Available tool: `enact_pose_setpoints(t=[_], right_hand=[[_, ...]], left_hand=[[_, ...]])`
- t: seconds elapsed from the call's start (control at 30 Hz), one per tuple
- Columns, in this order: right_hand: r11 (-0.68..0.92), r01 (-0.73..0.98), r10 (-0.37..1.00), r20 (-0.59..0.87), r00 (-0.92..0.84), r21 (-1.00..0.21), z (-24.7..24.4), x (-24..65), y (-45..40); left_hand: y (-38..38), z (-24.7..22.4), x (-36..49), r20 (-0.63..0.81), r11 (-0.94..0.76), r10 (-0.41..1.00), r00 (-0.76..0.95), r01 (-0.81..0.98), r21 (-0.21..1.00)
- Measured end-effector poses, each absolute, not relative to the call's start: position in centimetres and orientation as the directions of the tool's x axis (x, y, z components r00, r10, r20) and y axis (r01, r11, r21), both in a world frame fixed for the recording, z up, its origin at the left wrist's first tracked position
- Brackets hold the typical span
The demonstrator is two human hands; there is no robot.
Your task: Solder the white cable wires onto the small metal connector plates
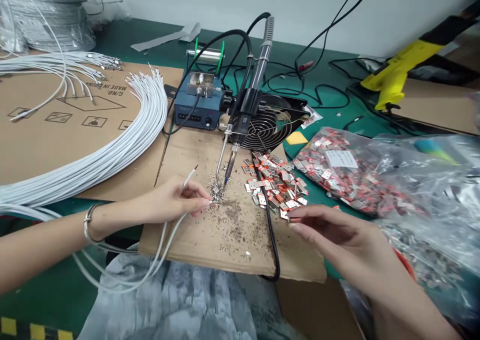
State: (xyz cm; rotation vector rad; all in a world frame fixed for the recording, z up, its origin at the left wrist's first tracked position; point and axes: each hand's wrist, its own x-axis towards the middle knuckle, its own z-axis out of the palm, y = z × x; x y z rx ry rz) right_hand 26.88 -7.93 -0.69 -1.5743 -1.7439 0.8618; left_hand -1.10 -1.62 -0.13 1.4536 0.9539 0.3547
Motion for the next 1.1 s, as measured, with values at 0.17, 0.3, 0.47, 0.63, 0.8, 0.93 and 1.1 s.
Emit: enact_pose_setpoints(t=[0.17, 0.3, 0.47, 0.63, 0.8, 0.93, 1.1], right_hand=[[0.031, 0.324, 0.97, -0.049, -0.237, -0.946, 0.1, 22.1, -5.7], [-0.246, 0.157, 0.919, -0.282, -0.275, -0.956, -0.5, 19.8, -4.4], [-0.432, -0.082, 0.873, -0.394, -0.286, -0.898, -1.6, 18.6, -3.5], [-0.446, -0.183, 0.873, -0.38, -0.306, -0.876, -2.3, 18.4, -3.2], [-0.432, -0.161, 0.881, -0.377, -0.285, -0.888, -2.3, 18.6, -3.3], [-0.415, -0.161, 0.893, -0.366, -0.263, -0.896, -2.3, 18.6, -3.4], [-0.397, -0.201, 0.907, -0.35, -0.235, -0.895, -2.3, 18.4, -3.4]], left_hand=[[-0.1, -0.7, -0.4, -0.323, 0.123, 0.731, 0.601, 0.349, 0.929], [0.0, -0.6, -0.4, -0.339, 0.149, 0.732, 0.59, 0.347, 0.926], [-0.1, -0.6, -0.3, -0.333, 0.168, 0.734, 0.592, 0.316, 0.934], [0.0, -0.8, 0.0, -0.316, 0.13, 0.765, 0.562, 0.345, 0.929], [0.0, -0.8, 0.0, -0.301, 0.101, 0.767, 0.567, 0.356, 0.929], [0.0, -0.7, 0.1, -0.291, 0.087, 0.773, 0.564, 0.36, 0.929], [0.0, -0.7, 0.1, -0.289, 0.096, 0.779, 0.556, 0.351, 0.932]])
